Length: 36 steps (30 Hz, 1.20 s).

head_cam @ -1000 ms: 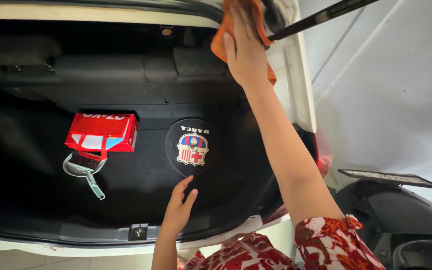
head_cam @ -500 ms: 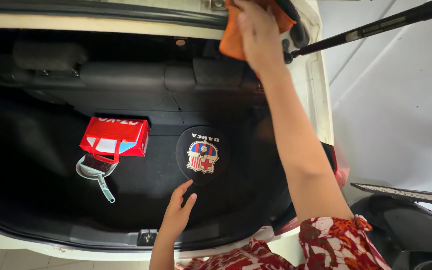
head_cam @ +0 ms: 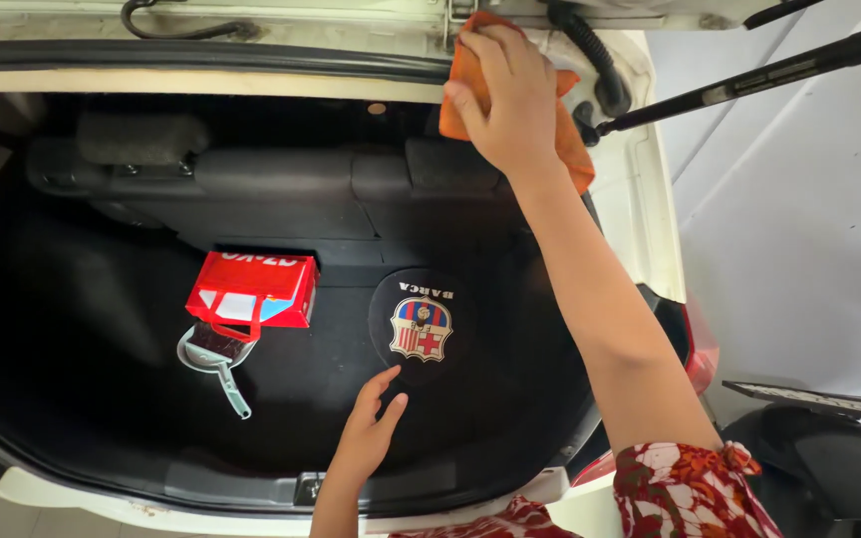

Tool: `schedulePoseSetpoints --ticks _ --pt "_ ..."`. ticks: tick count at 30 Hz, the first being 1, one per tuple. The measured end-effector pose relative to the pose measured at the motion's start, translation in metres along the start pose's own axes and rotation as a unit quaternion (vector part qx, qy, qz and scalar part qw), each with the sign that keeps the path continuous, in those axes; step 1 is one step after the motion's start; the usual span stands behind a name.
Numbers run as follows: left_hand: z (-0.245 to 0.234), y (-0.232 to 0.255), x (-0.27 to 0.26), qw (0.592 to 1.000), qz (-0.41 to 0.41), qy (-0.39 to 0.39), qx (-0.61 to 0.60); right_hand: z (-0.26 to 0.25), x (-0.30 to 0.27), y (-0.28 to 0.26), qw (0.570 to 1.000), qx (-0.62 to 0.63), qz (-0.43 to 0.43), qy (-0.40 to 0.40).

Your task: The person uses a handheld vacuum to clean the floor of a car trunk, moving a dustpan and a red shopping bag to reach different areas. After vacuuming, the person wipes the trunk interior and the trunk lid with an orange cloth.

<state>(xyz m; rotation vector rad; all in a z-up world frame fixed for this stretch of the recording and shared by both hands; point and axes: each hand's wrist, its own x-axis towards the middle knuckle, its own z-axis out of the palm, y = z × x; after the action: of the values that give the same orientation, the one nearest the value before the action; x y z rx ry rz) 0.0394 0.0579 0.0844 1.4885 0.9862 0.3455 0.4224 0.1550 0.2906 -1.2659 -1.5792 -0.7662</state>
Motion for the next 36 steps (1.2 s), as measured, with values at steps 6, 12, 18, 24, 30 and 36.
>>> schedulePoseSetpoints --ticks 6,12,18,24,30,36 --pt "-0.01 -0.005 -0.01 1.0 -0.005 0.018 -0.022 -0.005 -0.027 0.006 0.991 -0.098 0.094 -0.004" --pt "-0.015 -0.024 -0.01 0.998 -0.008 0.041 -0.039 0.012 -0.026 -0.007 0.985 -0.142 0.09 0.037" --pt "-0.011 -0.022 0.003 0.999 -0.014 0.011 -0.043 0.048 0.018 -0.033 0.986 -0.162 -0.005 -0.025" --pt "-0.019 -0.019 0.002 0.998 -0.036 0.028 -0.052 0.167 0.081 -0.086 0.983 -0.146 -0.004 -0.115" --pt "-0.044 -0.036 -0.011 0.993 -0.047 0.068 -0.08 0.194 0.11 -0.11 0.992 0.052 -0.064 -0.095" --pt "-0.079 -0.053 -0.016 0.991 -0.071 0.086 -0.071 0.099 0.084 -0.069 0.982 -0.167 0.06 -0.058"
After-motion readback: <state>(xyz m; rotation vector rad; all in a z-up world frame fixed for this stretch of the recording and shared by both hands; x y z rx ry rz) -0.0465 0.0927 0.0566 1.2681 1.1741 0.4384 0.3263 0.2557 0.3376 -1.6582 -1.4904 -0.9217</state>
